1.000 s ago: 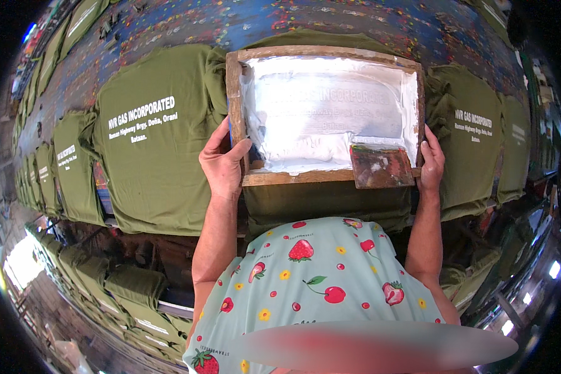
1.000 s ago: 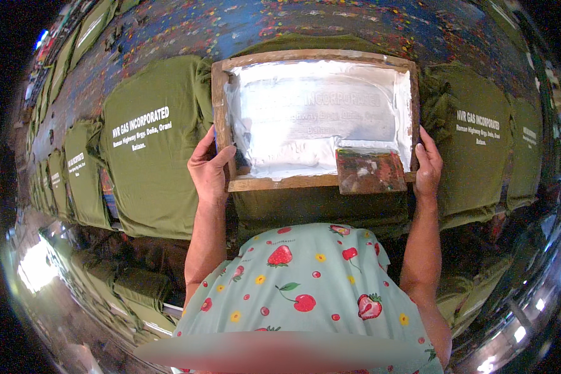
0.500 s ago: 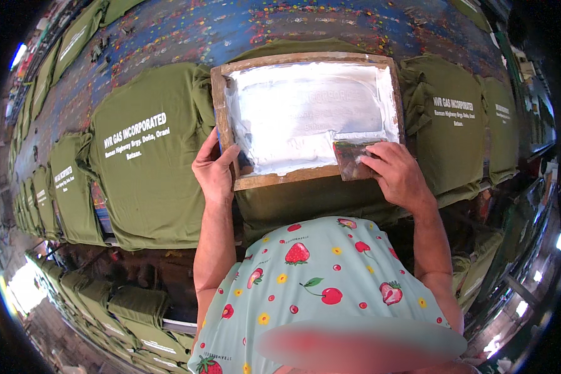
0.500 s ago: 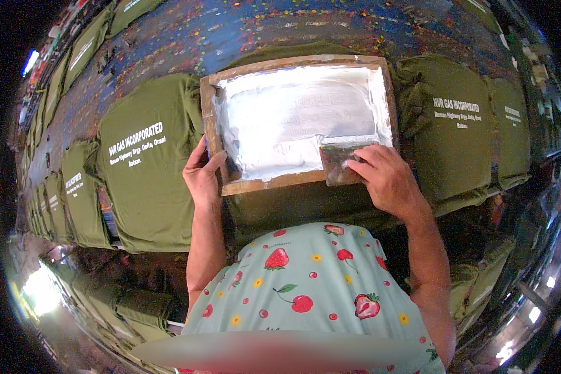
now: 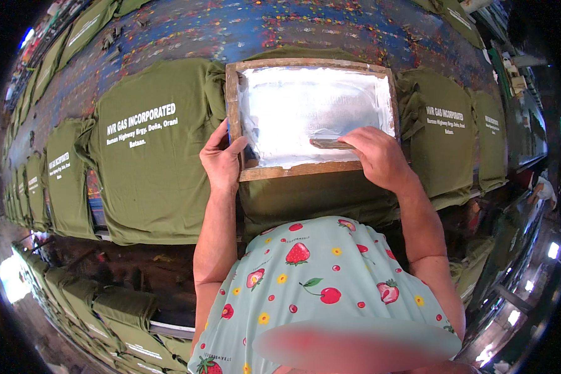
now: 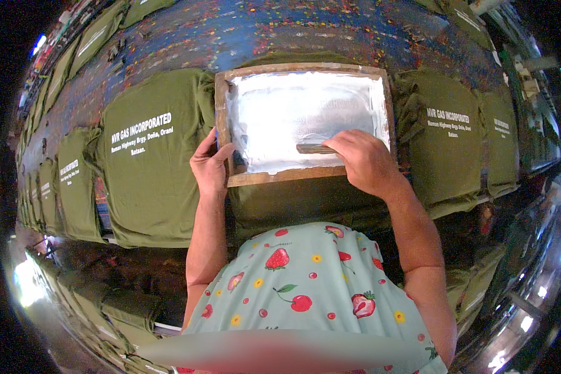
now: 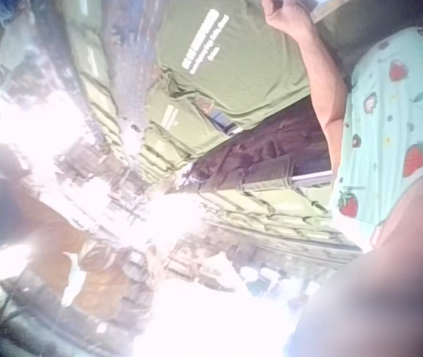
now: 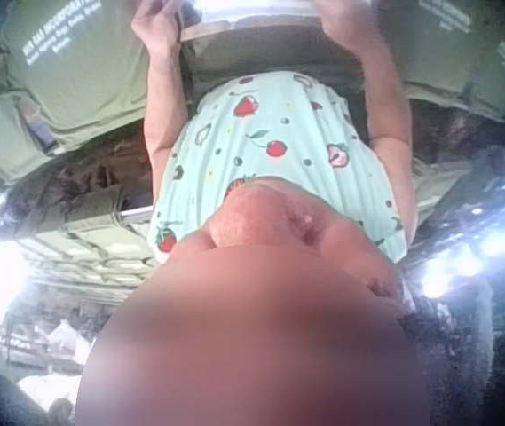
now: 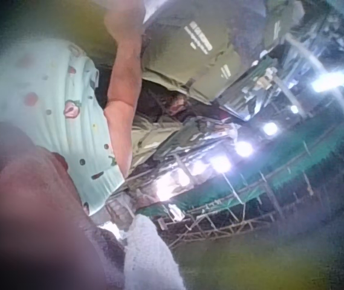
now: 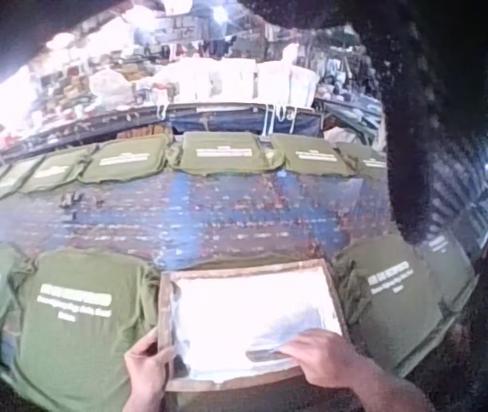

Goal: The person holds a wooden screen printing frame with a white paste and uses a squeegee to spread the paste over the screen. The person repeatedly wipes the screen surface and occasionally touches nearby green fabric bundles labeled with company text.

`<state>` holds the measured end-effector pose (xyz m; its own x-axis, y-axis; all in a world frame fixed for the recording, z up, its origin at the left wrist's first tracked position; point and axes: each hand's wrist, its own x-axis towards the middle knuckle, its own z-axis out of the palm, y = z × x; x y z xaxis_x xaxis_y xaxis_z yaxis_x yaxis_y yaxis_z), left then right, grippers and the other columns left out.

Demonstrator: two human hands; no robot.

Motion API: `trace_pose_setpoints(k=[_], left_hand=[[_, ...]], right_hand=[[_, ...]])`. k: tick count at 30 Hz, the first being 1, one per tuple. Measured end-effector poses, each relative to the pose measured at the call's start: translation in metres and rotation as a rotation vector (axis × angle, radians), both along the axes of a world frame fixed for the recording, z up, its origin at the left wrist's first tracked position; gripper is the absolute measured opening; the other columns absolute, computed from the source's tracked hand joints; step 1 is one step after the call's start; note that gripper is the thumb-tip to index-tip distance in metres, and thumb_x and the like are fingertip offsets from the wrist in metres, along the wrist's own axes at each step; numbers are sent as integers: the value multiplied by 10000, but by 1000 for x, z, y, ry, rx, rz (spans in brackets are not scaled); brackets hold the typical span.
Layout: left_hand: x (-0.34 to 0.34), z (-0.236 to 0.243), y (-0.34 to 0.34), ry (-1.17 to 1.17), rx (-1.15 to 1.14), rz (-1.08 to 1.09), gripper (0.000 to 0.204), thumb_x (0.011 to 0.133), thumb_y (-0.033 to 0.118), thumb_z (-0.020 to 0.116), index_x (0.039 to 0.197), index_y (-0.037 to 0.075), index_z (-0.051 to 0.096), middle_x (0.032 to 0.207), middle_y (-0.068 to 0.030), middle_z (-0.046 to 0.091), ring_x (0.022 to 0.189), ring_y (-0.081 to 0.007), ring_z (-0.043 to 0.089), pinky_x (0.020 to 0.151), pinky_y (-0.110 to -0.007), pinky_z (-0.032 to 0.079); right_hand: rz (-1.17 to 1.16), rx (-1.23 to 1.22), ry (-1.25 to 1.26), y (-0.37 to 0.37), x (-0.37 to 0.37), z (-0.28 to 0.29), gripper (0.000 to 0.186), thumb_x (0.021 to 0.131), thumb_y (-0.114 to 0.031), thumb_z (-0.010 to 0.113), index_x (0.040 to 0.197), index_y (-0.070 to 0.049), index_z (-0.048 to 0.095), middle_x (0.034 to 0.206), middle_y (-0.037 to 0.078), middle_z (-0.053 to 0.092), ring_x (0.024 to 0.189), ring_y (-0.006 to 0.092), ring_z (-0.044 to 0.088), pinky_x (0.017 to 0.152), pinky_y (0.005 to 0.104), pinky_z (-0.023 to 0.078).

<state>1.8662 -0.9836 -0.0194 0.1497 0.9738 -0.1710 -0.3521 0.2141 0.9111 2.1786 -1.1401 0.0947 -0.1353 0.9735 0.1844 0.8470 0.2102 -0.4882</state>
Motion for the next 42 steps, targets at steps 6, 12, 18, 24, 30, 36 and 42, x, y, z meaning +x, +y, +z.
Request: trace_pose_setpoints(k=[6,12,18,24,30,36,42], left_hand=[[3,2,1,4,-18,3,580,876,-217,714,1441,-91,681,1277,-176,793,1062,-212,781,959,-339,642],[0,6,0,40,-55,-8,584,870,-205,746,1435,-67,696,1287,-141,789,1089,-173,761,988,-321,626],[0,1,1,59,-50,3,600,859,-214,756,1434,-51,706,1244,-115,786,1038,-151,744,964,-303,625],[-1,3,-1,51,-61,11,601,861,-213,761,1437,-53,702,1278,-123,782,1079,-162,746,989,-316,625],[0,3,0,23,-56,4,579,870,-216,746,1428,-65,701,1328,-146,776,1140,-184,755,1031,-338,622],[1,7,-1,-2,-58,5,578,872,-226,730,1426,-65,702,1320,-148,780,1137,-186,758,1042,-348,620],[2,7,-1,30,-43,2,578,880,-228,719,1435,-70,692,1322,-154,778,1147,-200,758,1055,-356,616]], right_hand=[[160,-138,11,46,14,20,337,930,-6,683,1263,-10,726,1121,224,741,1062,459,699,935,524,565],[158,-93,6,98,-3,18,322,958,-15,692,1279,-11,723,1166,224,734,1117,454,689,956,512,549],[129,13,-57,149,-16,5,345,959,-20,681,1297,-39,747,1193,206,767,1139,437,715,993,524,571],[51,33,-60,171,-21,-8,366,961,3,671,1318,-36,744,1234,195,769,1177,420,717,1034,505,571],[107,39,-39,173,-16,-13,398,954,47,654,1333,-35,743,1262,188,766,1205,412,712,1050,497,567],[117,-1,-32,166,-18,-17,467,886,106,636,1317,-35,748,1222,185,771,1172,413,714,1034,499,573],[227,77,-58,111,-40,-25,402,869,24,674,1245,-72,781,1137,152,772,1081,383,728,998,490,578]])
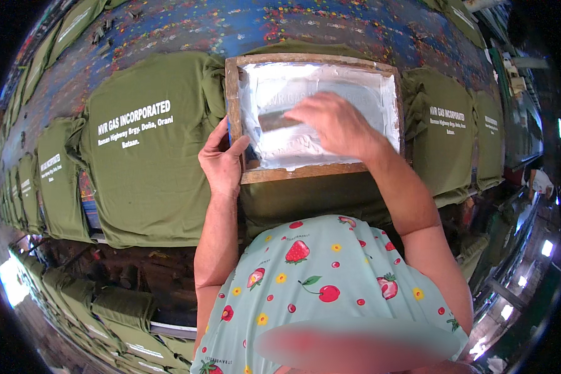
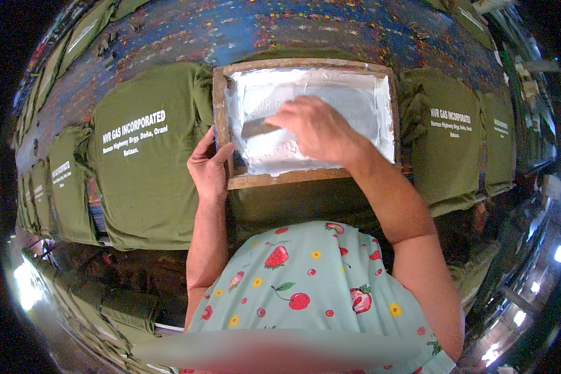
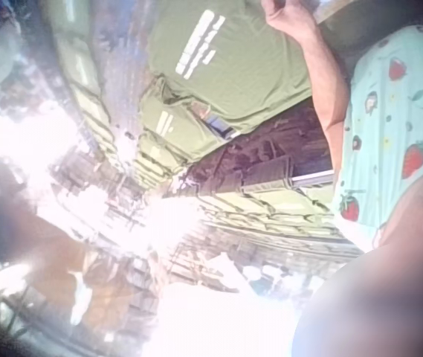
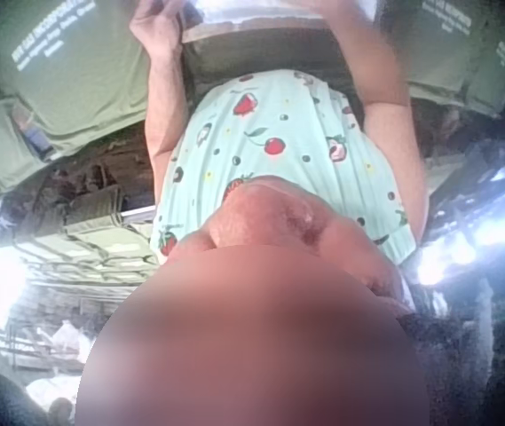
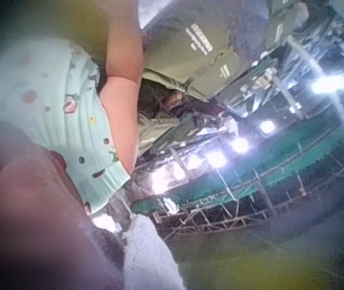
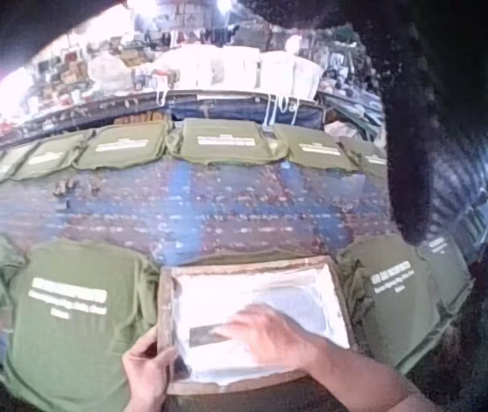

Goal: The person holds a wooden screen printing frame with a white paste and uses a squeegee to spread the paste over the screen. The person repeatedly wipes the screen surface and occasionally touches nearby green fabric bundles labeled with company text.

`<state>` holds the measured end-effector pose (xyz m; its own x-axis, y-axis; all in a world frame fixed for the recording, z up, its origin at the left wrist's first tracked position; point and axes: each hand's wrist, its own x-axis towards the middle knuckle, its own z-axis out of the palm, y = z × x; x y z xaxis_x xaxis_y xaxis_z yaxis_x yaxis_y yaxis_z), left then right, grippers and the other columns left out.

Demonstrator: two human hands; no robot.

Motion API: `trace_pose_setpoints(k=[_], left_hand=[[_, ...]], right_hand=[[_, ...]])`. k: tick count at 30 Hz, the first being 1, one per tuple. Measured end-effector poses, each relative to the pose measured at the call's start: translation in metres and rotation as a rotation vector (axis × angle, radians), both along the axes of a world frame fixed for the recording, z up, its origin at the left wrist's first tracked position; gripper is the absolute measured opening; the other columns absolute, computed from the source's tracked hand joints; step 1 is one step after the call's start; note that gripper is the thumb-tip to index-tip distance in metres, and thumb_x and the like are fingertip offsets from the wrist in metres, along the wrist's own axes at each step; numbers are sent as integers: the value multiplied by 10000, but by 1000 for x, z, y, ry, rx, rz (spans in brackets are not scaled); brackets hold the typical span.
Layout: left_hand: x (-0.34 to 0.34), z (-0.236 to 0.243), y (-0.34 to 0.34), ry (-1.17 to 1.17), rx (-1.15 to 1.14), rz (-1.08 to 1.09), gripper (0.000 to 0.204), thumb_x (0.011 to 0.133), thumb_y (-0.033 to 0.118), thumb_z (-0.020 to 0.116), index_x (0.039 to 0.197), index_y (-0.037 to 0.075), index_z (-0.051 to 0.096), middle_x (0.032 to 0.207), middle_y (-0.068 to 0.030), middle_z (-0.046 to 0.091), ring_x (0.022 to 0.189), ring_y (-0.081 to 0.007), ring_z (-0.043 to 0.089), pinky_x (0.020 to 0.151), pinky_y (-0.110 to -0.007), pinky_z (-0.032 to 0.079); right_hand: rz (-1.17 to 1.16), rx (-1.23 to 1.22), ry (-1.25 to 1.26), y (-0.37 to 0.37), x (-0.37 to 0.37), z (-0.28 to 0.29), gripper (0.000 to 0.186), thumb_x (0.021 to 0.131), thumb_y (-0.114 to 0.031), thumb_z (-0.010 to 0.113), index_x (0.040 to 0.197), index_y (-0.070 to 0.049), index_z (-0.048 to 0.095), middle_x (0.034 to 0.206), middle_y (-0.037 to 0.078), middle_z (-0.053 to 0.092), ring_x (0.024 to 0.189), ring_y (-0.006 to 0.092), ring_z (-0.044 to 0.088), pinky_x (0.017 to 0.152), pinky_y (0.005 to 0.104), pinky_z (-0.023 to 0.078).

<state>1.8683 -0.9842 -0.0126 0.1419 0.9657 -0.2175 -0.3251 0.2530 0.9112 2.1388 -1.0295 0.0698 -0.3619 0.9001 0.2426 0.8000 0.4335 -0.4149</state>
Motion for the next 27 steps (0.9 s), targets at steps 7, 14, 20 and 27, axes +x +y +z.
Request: trace_pose_setpoints(k=[7,14,20,27], left_hand=[[-1,-7,-1,38,73,18,576,879,-206,735,1441,-94,681,1295,-157,785,1099,-192,762,1005,-333,609],[-5,-11,0,98,88,-16,570,895,-190,736,1453,-103,666,1335,-155,768,1164,-197,748,1061,-341,587],[-4,-10,-1,178,117,6,554,923,-165,726,1469,-126,640,1313,-175,776,1121,-203,758,1000,-320,599],[-5,-4,-3,213,72,4,568,914,-181,730,1471,-114,644,1363,-169,751,1185,-197,738,1063,-336,582]], right_hand=[[1,-24,56,-72,-6,7,380,887,25,626,1220,-66,783,1122,142,776,1054,368,731,956,483,584],[-149,-43,18,-14,87,9,374,914,74,630,1246,-41,759,1155,185,772,1075,401,739,951,491,596],[-137,60,25,-13,80,-18,419,894,56,606,1246,-87,782,1152,131,770,1123,336,732,1015,482,581],[-14,-92,87,-90,68,6,449,854,74,618,1249,-71,772,1184,128,775,1132,333,727,1018,480,577]])
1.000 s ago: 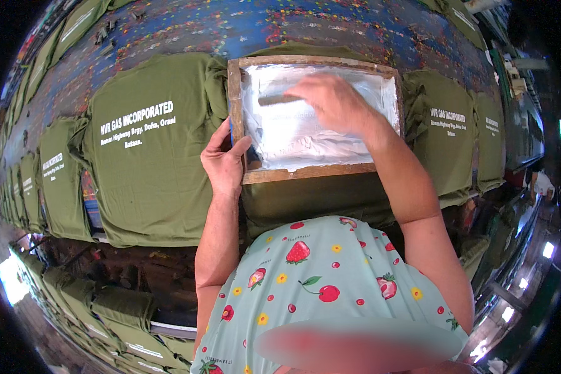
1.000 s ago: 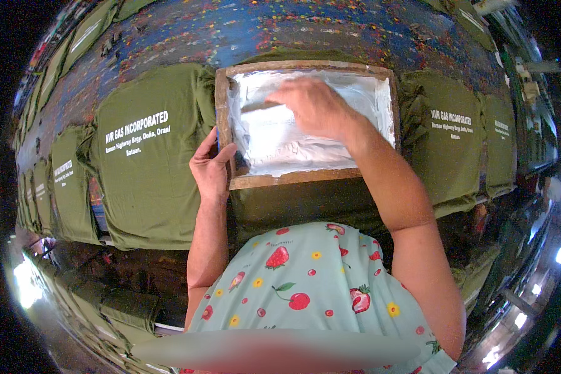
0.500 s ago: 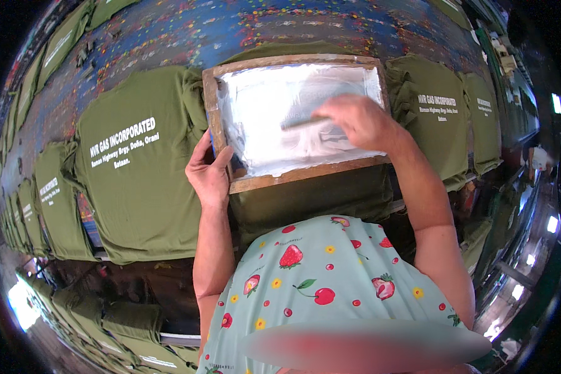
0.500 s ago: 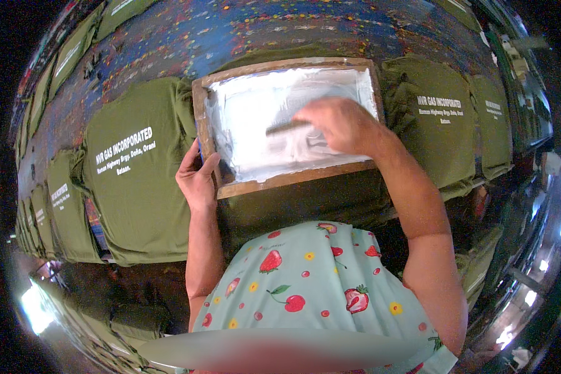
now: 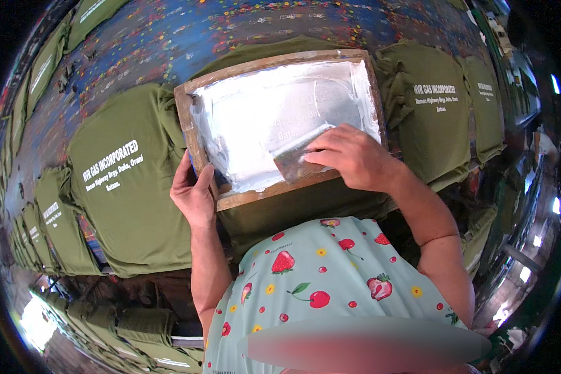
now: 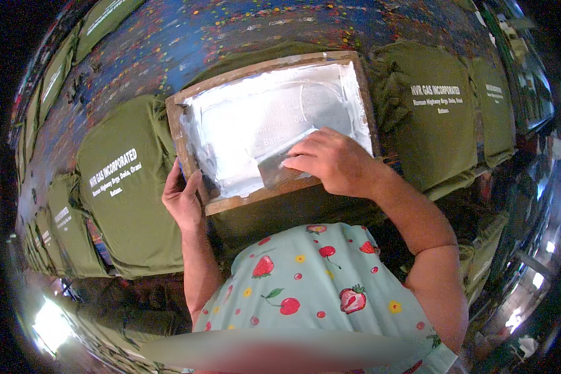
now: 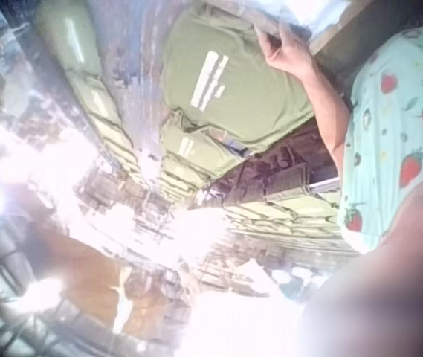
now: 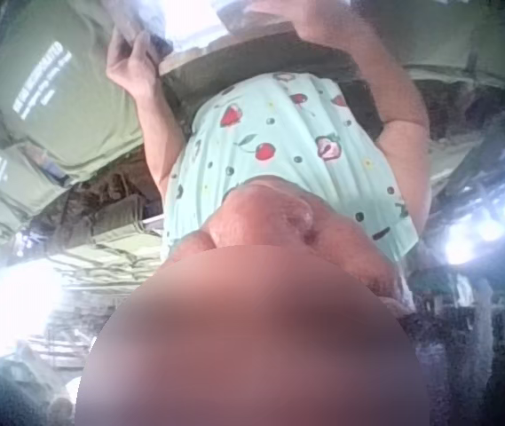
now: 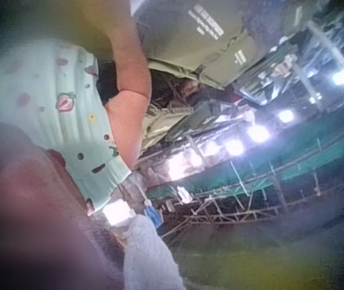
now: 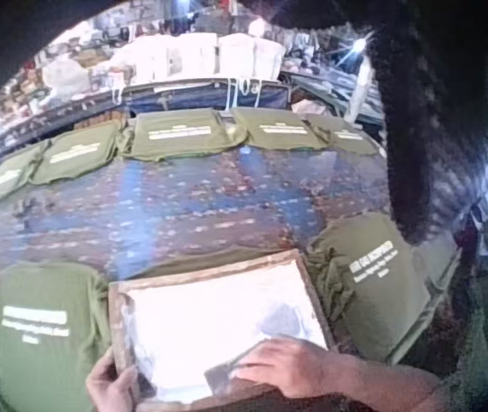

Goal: The person holds a wooden screen printing frame with a white paste and uses a squeegee to spread the paste over the screen. The person repeatedly wipes the screen surface and occasionally touches nearby green fabric bundles labeled with company text.

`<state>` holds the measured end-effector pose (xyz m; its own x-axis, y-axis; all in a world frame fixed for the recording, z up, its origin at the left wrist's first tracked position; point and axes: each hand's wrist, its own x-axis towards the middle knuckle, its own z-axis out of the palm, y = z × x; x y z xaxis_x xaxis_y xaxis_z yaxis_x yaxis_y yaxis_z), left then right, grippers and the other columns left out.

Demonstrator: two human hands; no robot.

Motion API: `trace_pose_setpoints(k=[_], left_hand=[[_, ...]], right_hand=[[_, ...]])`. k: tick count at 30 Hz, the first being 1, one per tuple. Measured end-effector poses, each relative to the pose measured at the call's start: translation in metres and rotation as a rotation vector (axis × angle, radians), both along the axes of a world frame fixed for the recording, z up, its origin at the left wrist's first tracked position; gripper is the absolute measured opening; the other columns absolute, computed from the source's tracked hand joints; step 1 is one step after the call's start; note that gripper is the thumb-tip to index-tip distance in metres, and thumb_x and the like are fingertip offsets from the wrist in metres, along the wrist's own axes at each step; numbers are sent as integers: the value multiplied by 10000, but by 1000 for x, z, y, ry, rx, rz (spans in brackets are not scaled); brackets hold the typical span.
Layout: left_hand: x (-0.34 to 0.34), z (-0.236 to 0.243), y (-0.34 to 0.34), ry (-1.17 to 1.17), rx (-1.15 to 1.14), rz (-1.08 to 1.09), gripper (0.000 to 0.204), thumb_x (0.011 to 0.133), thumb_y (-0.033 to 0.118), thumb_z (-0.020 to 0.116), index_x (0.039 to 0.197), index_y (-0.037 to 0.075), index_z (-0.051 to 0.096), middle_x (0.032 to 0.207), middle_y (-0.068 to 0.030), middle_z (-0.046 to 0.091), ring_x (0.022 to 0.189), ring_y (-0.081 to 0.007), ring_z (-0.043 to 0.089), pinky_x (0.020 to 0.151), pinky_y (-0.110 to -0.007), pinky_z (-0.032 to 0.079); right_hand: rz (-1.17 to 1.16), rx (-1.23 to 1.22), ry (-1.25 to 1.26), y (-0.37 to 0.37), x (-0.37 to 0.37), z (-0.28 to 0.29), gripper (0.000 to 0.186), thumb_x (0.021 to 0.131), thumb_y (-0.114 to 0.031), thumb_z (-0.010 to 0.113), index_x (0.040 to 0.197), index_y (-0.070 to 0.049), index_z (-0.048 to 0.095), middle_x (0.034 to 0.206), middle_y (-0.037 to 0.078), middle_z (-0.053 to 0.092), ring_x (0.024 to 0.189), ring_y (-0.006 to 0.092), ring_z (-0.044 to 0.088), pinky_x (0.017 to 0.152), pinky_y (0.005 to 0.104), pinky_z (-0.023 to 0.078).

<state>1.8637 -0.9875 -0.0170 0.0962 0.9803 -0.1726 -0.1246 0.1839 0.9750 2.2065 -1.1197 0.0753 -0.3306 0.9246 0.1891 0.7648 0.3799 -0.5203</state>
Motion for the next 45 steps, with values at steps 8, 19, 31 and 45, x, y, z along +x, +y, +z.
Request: trace_pose_setpoints(k=[8,19,31,45], left_hand=[[-2,1,2,41,70,-39,571,919,-139,744,1478,-129,628,1364,-186,752,1207,-221,731,1107,-359,555],[-4,0,2,92,62,-44,551,950,-118,692,1495,-134,609,1359,-180,751,1178,-221,733,1055,-336,566],[-2,-7,2,42,99,2,523,931,-147,734,1447,-119,653,1317,-172,769,1136,-203,749,1023,-325,592],[1,-24,6,-113,193,78,312,1137,47,623,1410,-75,712,1369,-138,765,1222,-154,704,1108,-305,535]], right_hand=[[-170,89,-26,74,106,-3,359,895,77,658,1221,-27,767,1148,165,770,1098,392,727,969,475,585],[-154,105,-25,-12,79,-23,291,953,-67,606,1167,-104,800,1171,98,761,1125,321,723,1044,479,568],[-743,116,-16,-30,31,-18,371,930,-4,670,1298,-25,712,1172,207,774,1032,413,765,889,503,611],[-533,137,-63,93,-96,-19,414,900,-52,706,1314,-48,720,1152,161,742,1059,402,728,916,516,596]])
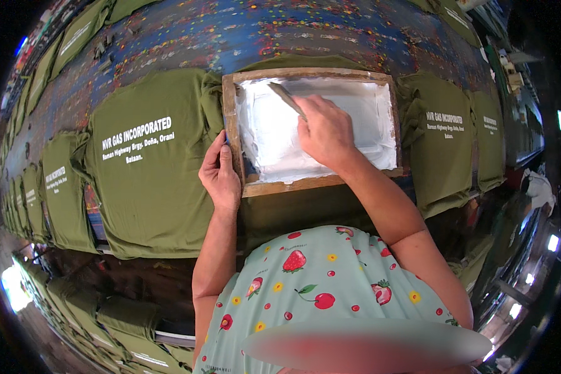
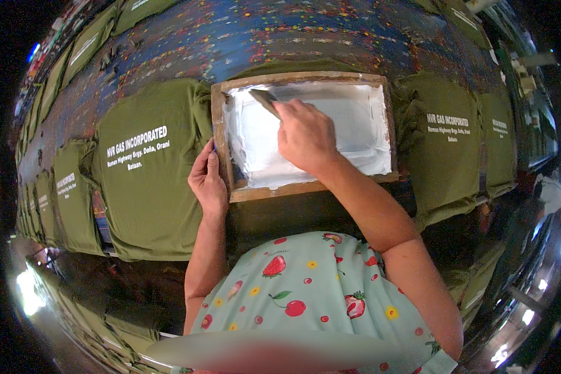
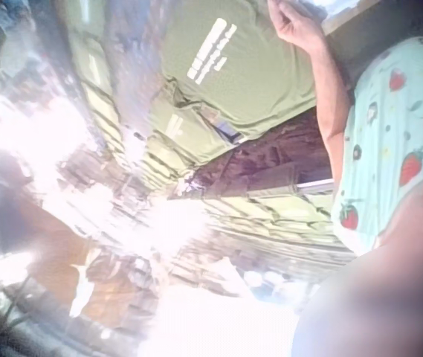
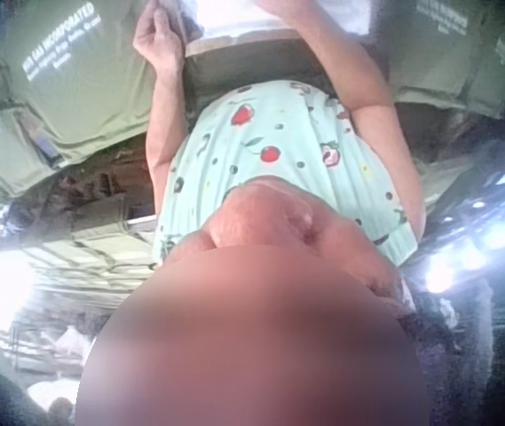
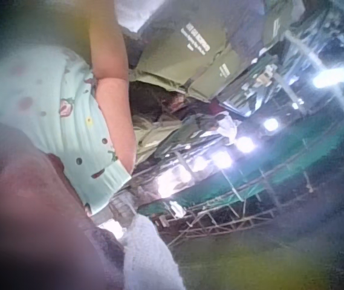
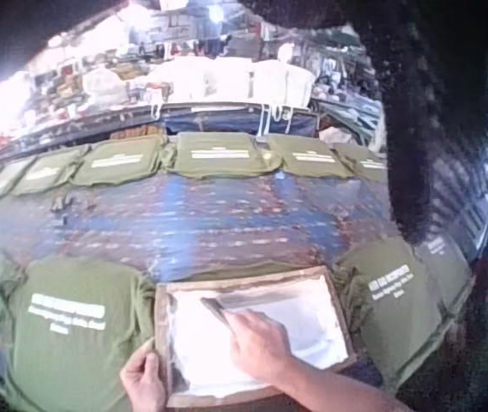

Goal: The person holds a wooden screen printing frame with a white paste and uses a squeegee to spread the paste over the screen. The person repeatedly wipes the screen surface and occasionally touches nearby green fabric bundles labeled with company text.

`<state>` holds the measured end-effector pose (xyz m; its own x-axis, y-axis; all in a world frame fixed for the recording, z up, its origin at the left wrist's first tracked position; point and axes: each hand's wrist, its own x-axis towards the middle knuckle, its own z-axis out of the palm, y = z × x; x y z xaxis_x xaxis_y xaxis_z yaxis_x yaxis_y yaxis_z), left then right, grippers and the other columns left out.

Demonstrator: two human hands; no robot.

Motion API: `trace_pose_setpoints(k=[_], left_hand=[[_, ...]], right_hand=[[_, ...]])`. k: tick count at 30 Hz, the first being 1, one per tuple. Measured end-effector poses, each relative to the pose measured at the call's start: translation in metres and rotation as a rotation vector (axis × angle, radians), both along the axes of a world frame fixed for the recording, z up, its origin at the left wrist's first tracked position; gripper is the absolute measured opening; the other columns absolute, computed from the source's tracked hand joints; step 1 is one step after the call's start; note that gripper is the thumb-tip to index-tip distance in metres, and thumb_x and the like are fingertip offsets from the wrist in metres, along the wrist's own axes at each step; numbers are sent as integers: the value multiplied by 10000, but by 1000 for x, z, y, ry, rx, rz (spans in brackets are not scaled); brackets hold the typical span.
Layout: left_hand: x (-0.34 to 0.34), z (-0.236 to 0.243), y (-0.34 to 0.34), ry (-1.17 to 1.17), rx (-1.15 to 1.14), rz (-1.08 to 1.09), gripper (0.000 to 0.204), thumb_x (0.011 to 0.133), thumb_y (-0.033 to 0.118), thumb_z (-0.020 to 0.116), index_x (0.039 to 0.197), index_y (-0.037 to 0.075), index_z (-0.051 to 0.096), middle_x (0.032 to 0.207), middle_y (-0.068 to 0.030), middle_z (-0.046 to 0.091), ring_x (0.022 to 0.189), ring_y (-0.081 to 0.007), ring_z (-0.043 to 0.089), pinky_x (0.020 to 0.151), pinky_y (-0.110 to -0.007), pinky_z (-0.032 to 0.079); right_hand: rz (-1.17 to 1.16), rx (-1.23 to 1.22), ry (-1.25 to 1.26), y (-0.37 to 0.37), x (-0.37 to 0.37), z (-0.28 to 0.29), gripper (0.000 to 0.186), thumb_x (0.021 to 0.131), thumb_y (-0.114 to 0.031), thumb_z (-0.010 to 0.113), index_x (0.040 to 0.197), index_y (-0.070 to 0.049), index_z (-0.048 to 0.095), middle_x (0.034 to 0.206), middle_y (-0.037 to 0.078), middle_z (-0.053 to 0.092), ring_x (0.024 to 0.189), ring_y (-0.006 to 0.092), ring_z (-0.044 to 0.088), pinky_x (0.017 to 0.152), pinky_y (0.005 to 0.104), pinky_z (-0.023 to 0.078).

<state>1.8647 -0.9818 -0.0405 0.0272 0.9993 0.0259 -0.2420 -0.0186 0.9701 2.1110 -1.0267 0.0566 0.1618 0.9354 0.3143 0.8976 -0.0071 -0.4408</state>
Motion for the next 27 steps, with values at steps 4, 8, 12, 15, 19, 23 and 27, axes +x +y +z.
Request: trace_pose_setpoints(k=[4,8,12,15,19,23,27], left_hand=[[0,-1,0,73,16,-5,293,1130,44,636,1386,-59,734,1361,-134,770,1215,-158,709,1102,-308,541],[0,-2,1,132,41,-10,286,1121,34,640,1374,-52,742,1347,-135,777,1200,-154,714,1085,-310,550],[1,-2,2,155,61,2,290,1119,39,643,1375,-53,742,1345,-138,778,1202,-154,712,1092,-311,545],[0,-1,1,123,26,6,289,1117,41,645,1370,-56,745,1348,-138,776,1206,-155,710,1097,-314,541],[-1,-1,1,41,-55,1,287,1110,24,642,1363,-58,751,1356,-139,773,1213,-158,708,1103,-314,538],[-1,-4,0,-30,-67,13,295,1101,6,642,1369,-52,751,1355,-138,773,1212,-156,708,1105,-306,536],[-2,-4,0,-26,-13,4,298,1097,4,649,1373,-46,751,1355,-133,772,1216,-157,710,1113,-309,541]], right_hand=[[132,80,-18,26,-15,-1,384,898,-15,691,1278,-47,736,1139,154,754,1053,399,734,918,515,603],[292,37,-51,48,-7,1,380,891,38,656,1251,-45,746,1143,164,772,1070,404,737,925,517,605],[453,18,-42,56,11,8,402,877,76,628,1236,-55,754,1157,166,781,1094,405,732,951,515,597],[573,-9,-29,46,21,11,410,866,85,624,1222,-67,762,1162,154,784,1090,391,734,971,504,590],[632,-36,-49,-2,12,10,341,878,5,634,1172,-91,780,1124,109,783,1053,341,750,975,463,593],[619,-15,-35,-53,-6,17,304,891,-23,640,1157,-83,774,1110,100,777,1029,328,752,955,459,596],[679,-111,7,-55,8,28,265,918,-49,637,1144,-83,771,1101,119,775,1012,321,754,936,458,599]])
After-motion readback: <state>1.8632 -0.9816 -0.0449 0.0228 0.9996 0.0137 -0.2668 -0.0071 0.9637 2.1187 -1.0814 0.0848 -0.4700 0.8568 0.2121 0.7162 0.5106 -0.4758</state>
